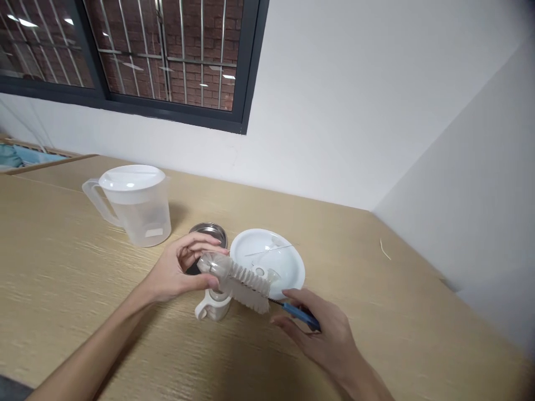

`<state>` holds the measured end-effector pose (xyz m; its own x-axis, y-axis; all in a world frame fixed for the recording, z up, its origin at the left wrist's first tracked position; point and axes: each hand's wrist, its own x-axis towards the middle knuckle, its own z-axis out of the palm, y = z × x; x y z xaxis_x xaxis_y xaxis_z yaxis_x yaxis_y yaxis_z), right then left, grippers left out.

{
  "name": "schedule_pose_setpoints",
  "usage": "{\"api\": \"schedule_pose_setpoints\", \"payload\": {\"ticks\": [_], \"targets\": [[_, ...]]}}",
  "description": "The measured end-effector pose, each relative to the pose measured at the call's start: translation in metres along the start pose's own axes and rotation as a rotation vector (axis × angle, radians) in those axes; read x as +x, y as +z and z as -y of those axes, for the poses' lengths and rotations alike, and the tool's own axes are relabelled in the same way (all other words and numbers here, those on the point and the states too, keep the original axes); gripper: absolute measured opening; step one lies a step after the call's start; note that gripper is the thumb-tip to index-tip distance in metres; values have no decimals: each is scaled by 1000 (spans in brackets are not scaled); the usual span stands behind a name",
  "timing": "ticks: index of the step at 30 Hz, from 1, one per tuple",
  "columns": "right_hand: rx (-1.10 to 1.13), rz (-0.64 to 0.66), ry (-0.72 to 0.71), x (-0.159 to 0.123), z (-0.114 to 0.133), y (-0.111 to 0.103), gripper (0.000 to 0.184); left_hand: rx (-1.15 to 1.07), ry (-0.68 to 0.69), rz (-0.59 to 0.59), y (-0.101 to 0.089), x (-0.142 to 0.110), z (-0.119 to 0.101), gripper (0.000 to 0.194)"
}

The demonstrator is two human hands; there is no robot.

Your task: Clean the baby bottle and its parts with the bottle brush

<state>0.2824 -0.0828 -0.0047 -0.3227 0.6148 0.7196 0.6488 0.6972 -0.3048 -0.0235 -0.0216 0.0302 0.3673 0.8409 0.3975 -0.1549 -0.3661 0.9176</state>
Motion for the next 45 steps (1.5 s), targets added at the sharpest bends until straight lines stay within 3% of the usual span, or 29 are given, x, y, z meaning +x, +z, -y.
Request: {"api": "schedule_pose_setpoints", "payload": {"ticks": [4, 8, 11, 17, 21, 24, 27, 30, 33, 38, 40, 42, 45], "targets": [[-31, -46, -83, -2, -2, -1, 12, 20, -41, -52, -2, 2, 3, 54], [-113, -86, -199, -4, -2, -6, 28, -24, -59, -58, -2, 2, 5, 54], [-79, -99, -176, -2, 0, -8, 28, -68, -26, -25, 0, 2, 7, 57], [-42, -35, -66, -1, 3, -1, 7, -79, -41, -18, 2, 1, 3, 58], [-80, -68, -5, -4, -1, 3, 19, -15, -93, -105, 0, 2, 1, 54], [-107, -127, -91, -6, -4, -1, 22, 8, -100, -164, -2, 3, 3, 54], [-188, -215, -166, -5, -3, -6, 30, -1, -73, -148, -3, 4, 4, 56], [-163, -241, -124, -2, 2, -9, 22, -17, -19, -96, -2, 4, 4, 59], [-67, -163, -48, 0, 4, -7, 6, -15, 9, -60, 0, 3, 2, 60], [-59, -20, 23, 0, -3, -3, 12, 11, -19, -145, 2, 4, 0, 54], [-78, 6, 81, -2, -6, -3, 25, 34, -57, -185, 1, 6, -2, 51], [-83, -24, 155, -4, -9, -3, 38, 47, -88, -213, 0, 7, -3, 49], [-23, -158, 160, -9, -14, -4, 42, 37, -120, -264, -1, 9, -4, 49]]}}
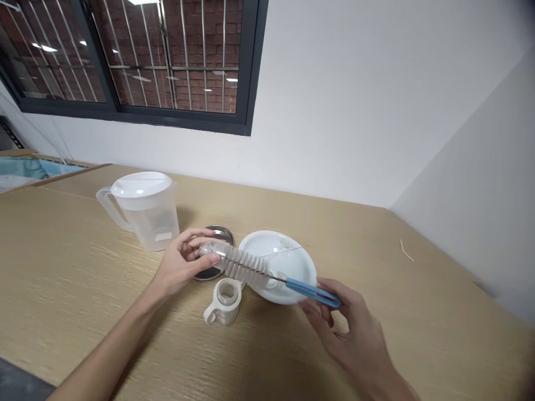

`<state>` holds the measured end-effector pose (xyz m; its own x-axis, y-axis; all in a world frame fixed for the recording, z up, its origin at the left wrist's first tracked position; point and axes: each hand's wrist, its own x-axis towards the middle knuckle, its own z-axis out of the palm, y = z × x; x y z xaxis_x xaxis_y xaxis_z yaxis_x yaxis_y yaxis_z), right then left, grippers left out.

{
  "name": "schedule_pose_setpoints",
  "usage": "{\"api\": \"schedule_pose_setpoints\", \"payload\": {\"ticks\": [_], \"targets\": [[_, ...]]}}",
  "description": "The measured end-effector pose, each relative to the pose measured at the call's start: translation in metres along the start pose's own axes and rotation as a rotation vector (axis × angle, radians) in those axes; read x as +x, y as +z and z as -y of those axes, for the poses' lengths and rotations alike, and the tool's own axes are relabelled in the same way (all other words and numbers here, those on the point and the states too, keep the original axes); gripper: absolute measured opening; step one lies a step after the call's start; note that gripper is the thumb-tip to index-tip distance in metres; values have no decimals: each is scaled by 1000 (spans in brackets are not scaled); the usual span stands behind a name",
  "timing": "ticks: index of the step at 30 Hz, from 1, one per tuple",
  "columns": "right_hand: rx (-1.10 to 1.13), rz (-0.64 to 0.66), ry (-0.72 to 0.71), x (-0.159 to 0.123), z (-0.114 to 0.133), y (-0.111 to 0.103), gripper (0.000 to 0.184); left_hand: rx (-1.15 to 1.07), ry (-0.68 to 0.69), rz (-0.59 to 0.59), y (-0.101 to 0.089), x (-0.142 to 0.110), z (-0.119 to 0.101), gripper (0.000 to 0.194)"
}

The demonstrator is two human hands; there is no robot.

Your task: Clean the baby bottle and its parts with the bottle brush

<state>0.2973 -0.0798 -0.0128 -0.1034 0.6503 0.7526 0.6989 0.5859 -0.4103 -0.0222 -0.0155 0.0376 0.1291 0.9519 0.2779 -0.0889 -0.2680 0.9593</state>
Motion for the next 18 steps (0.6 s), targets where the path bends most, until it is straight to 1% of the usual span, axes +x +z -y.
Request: {"api": "schedule_pose_setpoints", "payload": {"ticks": [1, 3, 5, 7, 9, 10, 13, 14, 16, 18], "targets": [[39, -41, -18, -1, -2, -1, 41, -7, -13, -20, -1, 0, 0, 49], [107, -78, -52, -2, -5, -3, 36, -16, -39, -53, -2, 1, 2, 48], [136, -75, -65, -2, -5, -5, 31, -28, -57, -61, -4, 2, 4, 48], [155, -39, -39, -2, -1, -5, 24, -52, -64, -42, -5, 3, 7, 50], [200, -27, 66, -1, 6, -5, 12, -91, -56, -6, -5, 4, 11, 53], [235, -32, 151, -1, 10, -5, 10, -112, -42, 17, -4, 4, 12, 55], [381, -35, 434, 3, 16, -6, 28, -162, 8, 85, -2, 3, 14, 59], [442, -9, 506, 5, 16, -8, 33, -170, 19, 106, -1, 2, 14, 61], [575, 77, 596, 11, 13, -10, 41, -164, 24, 135, 0, 1, 14, 63], [655, 153, 631, 15, 10, -12, 45, -128, 19, 119, 0, 0, 13, 60]]}}
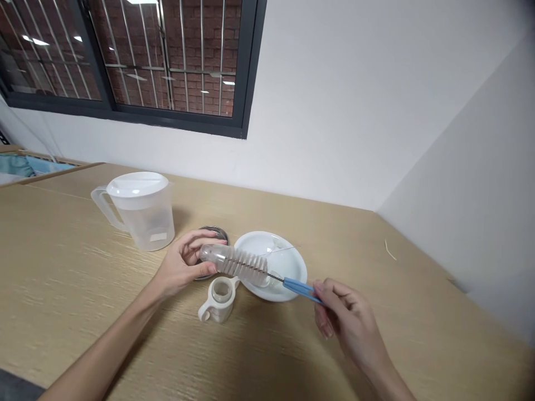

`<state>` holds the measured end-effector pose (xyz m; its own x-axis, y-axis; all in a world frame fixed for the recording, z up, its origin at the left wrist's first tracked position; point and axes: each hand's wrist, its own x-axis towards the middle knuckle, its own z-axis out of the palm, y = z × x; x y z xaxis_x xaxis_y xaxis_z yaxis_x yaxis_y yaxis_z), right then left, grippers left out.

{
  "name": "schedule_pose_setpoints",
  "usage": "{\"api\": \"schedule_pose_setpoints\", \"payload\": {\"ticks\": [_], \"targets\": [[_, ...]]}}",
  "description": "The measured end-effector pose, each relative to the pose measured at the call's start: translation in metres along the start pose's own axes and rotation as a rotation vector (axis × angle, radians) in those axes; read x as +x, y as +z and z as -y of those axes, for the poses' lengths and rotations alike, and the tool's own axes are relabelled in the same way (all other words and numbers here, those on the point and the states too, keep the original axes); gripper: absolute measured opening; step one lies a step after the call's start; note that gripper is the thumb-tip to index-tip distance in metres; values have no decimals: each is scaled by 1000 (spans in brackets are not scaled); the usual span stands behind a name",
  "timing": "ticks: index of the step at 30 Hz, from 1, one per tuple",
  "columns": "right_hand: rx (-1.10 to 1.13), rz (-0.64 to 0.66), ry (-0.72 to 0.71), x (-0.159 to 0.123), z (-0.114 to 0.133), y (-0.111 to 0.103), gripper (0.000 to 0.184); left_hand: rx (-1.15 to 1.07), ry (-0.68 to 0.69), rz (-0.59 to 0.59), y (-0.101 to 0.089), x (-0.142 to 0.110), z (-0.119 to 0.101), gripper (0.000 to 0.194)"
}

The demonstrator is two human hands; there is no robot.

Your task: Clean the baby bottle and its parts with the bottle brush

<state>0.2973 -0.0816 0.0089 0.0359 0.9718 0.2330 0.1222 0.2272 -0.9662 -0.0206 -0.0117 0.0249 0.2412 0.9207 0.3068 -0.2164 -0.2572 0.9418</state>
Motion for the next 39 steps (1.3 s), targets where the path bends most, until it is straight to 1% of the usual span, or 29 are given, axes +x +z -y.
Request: {"api": "schedule_pose_setpoints", "payload": {"ticks": [1, 3, 5, 6, 7, 9, 12, 14, 16, 19, 22, 25, 27, 30, 32, 34, 36, 38, 39], "targets": [[7, 8, 8, 2, 1, 0, 42, 25, -6, -27, 0, 0, 0, 58], [9, -51, -10, 3, 2, 2, 31, 77, -29, -101, -1, 1, 1, 53], [21, -147, -54, 1, 2, 6, 38, 114, -51, -162, -2, 1, 1, 51], [26, -180, -77, 1, 2, 7, 40, 121, -58, -176, -3, 2, 1, 51], [21, -194, -97, 0, 1, 8, 39, 123, -62, -181, -3, 2, 2, 51], [-1, -185, -118, -2, 0, 8, 34, 112, -54, -172, -4, 3, 2, 52], [-24, -178, -80, -2, -3, 4, 31, 53, 1, -130, -3, 4, 5, 53], [-38, -166, -50, -1, -3, 1, 35, 2, 53, -79, -3, 5, 6, 53], [-58, -110, -43, 1, -2, -2, 41, -32, 88, -27, -3, 4, 8, 55], [-112, -43, -61, 5, 1, -5, 44, -45, 98, 2, -4, 4, 8, 57], [-133, -87, -116, 8, 0, -5, 32, -21, 57, -44, -5, 4, 8, 53], [-91, -117, -159, 9, -6, -3, 43, 13, 15, -133, -6, 6, 8, 51], [-99, -99, -156, 9, -9, -3, 42, 28, 14, -158, -7, 7, 8, 53], [-147, -77, -83, 6, -11, -1, 36, -1, 51, -103, -7, 5, 7, 59], [-157, -58, -3, 3, -10, 1, 41, -29, 85, -48, -8, 4, 5, 61], [-151, -15, 53, 2, -9, 4, 48, -25, 106, -32, -8, 4, 3, 60], [-143, 16, 45, 3, -10, 6, 46, -6, 111, -50, -8, 4, 2, 57], [-115, -16, -10, 3, -13, 6, 40, 9, 111, -86, -8, 4, 1, 53], [-91, -49, -42, 4, -16, 6, 42, 13, 109, -105, -8, 5, 1, 52]]}}
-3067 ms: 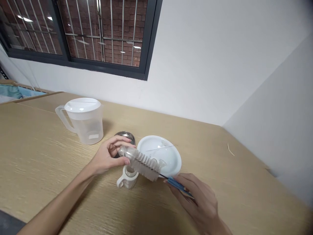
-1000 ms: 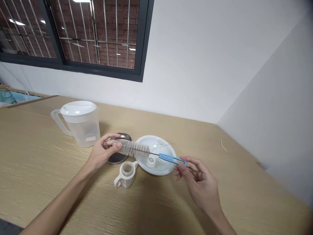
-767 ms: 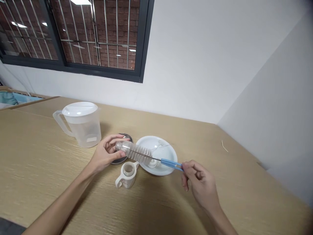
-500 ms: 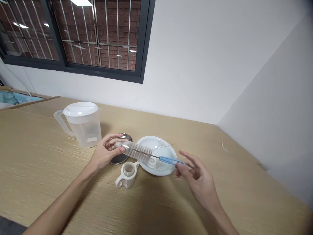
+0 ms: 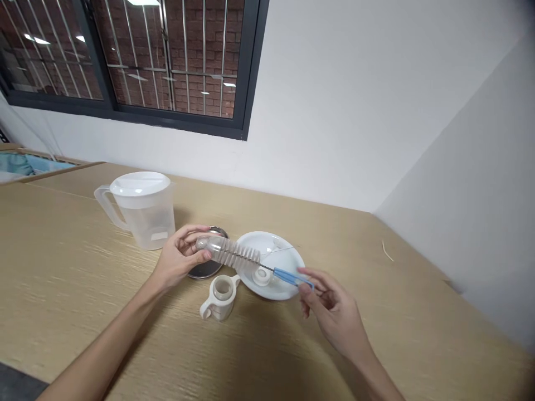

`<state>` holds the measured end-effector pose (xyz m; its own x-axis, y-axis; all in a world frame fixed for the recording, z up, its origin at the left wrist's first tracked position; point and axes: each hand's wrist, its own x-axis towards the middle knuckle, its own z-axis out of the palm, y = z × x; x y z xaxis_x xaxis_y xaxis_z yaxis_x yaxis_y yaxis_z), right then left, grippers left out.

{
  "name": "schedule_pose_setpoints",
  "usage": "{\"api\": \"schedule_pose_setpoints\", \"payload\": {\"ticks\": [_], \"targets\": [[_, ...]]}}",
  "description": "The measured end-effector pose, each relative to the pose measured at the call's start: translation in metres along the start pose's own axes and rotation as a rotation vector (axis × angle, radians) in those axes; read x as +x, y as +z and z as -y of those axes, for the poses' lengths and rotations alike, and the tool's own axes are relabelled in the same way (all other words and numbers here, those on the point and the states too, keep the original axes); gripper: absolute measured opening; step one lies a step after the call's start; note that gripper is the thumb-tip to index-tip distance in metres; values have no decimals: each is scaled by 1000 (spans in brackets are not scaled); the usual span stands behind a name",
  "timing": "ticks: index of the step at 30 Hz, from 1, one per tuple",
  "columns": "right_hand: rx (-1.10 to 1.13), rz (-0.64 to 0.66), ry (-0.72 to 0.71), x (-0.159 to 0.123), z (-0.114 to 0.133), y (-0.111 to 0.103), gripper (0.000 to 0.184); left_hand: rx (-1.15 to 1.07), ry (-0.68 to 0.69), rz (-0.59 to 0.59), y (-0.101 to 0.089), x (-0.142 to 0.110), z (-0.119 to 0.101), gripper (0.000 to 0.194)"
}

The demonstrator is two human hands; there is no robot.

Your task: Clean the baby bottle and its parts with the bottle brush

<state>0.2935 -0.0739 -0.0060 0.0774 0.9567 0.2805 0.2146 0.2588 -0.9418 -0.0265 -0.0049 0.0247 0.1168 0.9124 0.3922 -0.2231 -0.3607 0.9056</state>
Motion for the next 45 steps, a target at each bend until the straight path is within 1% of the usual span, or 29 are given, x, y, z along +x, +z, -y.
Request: {"api": "schedule_pose_setpoints", "payload": {"ticks": [2, 3, 5, 8, 13, 16, 18, 21, 24, 26, 28, 29, 31, 32, 33, 35, 39, 42, 45], "targets": [[41, -58, -40, 1, -5, -2, 47, 9, -11, -28, 0, 1, 1, 52], [54, -66, -49, 1, -7, -3, 45, 7, -15, -33, 0, 1, 1, 53], [64, -64, -55, 2, -12, -5, 37, -12, -21, -16, 1, 0, 2, 54], [73, -63, -50, 4, -14, -6, 36, -51, -8, 29, 2, -1, 1, 55], [35, -68, -30, 4, -9, -7, 37, -38, 11, 62, 2, -2, 0, 57], [-13, -32, -26, 3, -6, -11, 34, -16, 29, 85, 2, -3, 2, 58], [-33, -7, -19, 3, -4, -13, 36, -12, 28, 112, 3, -3, 3, 58], [-61, -17, -4, 4, -3, -13, 45, -15, 15, 146, 4, -4, 4, 58], [-88, -55, -13, 4, -1, -8, 40, -27, 7, 137, 5, -4, 5, 57], [-129, -105, -58, 3, -1, -5, 37, -38, -8, 109, 5, -4, 5, 56], [-220, -172, -164, 2, -3, -3, 44, -41, -29, 78, 4, -4, 4, 54], [-281, -188, -232, 2, -5, -4, 43, -38, -37, 67, 4, -4, 4, 54], [-388, -188, -331, 2, -10, -7, 34, -27, -44, 57, 4, -4, 3, 53], [-422, -168, -348, 3, -12, -9, 29, -23, -43, 58, 3, -4, 2, 54], [-434, -145, -347, 4, -15, -11, 26, -21, -41, 63, 3, -4, 2, 55], [-403, -98, -304, 5, -20, -13, 27, -17, -33, 76, 3, -4, 1, 58], [-266, 8, -138, 5, -18, -9, 33, 5, -15, 94, 3, -5, -1, 62], [-183, 17, -33, 3, -10, -5, 39, 23, 4, 111, 4, -6, -2, 65], [-162, 11, -6, 2, -5, -7, 44, 39, 17, 139, 6, -7, -1, 63]]}}
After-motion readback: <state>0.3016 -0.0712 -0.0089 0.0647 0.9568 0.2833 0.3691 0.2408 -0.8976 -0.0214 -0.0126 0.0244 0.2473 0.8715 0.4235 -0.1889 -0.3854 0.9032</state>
